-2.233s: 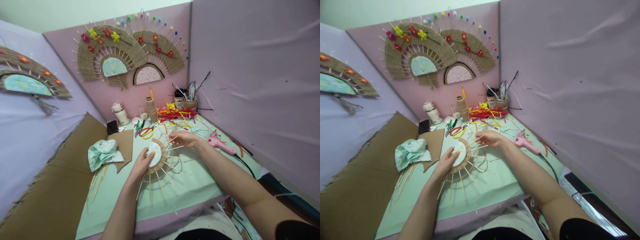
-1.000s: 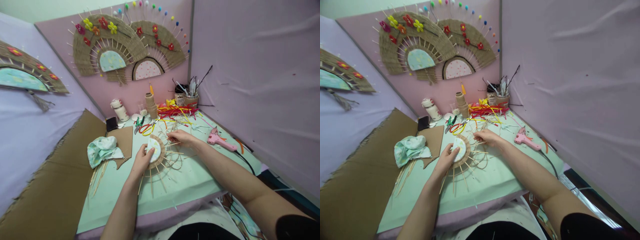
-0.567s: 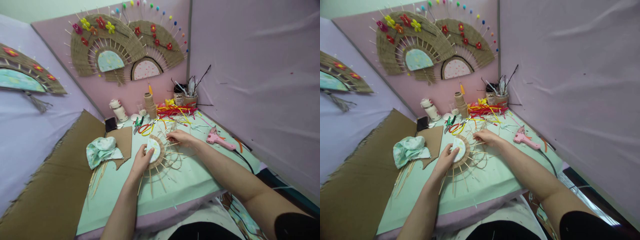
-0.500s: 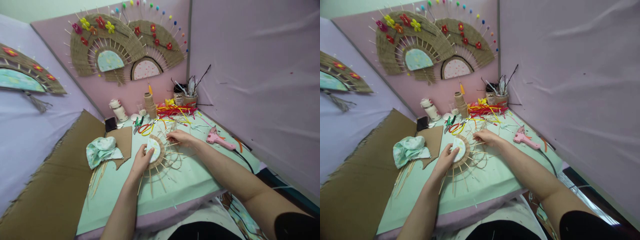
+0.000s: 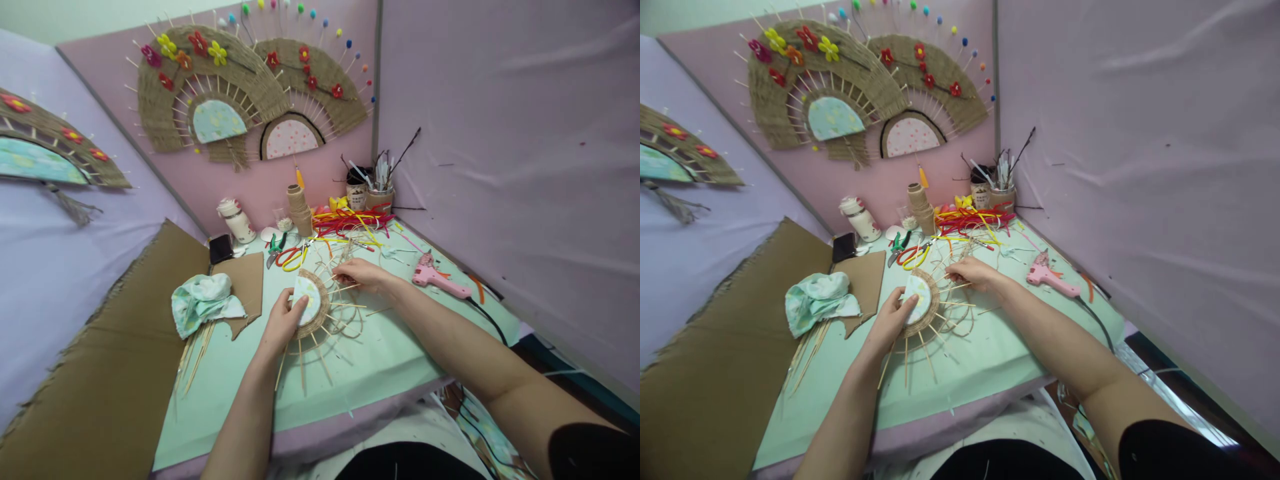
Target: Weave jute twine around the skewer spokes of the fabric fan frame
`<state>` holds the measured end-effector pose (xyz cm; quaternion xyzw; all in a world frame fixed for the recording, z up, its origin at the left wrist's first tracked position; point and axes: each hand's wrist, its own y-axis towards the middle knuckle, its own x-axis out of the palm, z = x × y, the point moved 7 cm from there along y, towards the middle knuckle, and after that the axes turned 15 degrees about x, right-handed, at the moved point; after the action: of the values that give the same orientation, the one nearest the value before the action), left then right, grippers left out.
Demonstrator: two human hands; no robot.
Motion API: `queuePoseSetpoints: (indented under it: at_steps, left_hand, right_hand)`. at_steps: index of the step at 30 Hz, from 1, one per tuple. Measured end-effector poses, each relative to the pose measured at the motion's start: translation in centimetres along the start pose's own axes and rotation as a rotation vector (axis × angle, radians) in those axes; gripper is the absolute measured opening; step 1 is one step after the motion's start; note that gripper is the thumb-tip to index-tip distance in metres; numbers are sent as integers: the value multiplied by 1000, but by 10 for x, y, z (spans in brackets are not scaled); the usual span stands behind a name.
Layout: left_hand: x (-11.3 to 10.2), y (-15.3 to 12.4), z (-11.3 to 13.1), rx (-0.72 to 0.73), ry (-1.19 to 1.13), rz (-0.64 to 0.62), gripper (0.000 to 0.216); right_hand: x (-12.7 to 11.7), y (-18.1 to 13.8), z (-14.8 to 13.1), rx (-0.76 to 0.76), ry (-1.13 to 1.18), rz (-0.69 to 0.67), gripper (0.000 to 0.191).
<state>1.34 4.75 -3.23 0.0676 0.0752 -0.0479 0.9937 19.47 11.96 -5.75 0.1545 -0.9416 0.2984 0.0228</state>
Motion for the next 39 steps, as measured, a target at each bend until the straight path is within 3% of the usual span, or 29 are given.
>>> queuePoseSetpoints:
  at_steps: [24, 30, 39]
  left_hand:
    - [-1, 0, -2, -10, 14, -2, 42]
    - [1, 1, -2, -25, -51, 6, 45]
    - [9, -4, -5, -99, -128, -90, 47]
  right_hand:
    - [-3, 1, -3, -39, -47, 20, 19]
    - [-9, 3, -6, -43, -66, 50, 37]
    - [-6, 0, -4, -27, -94, 34, 32]
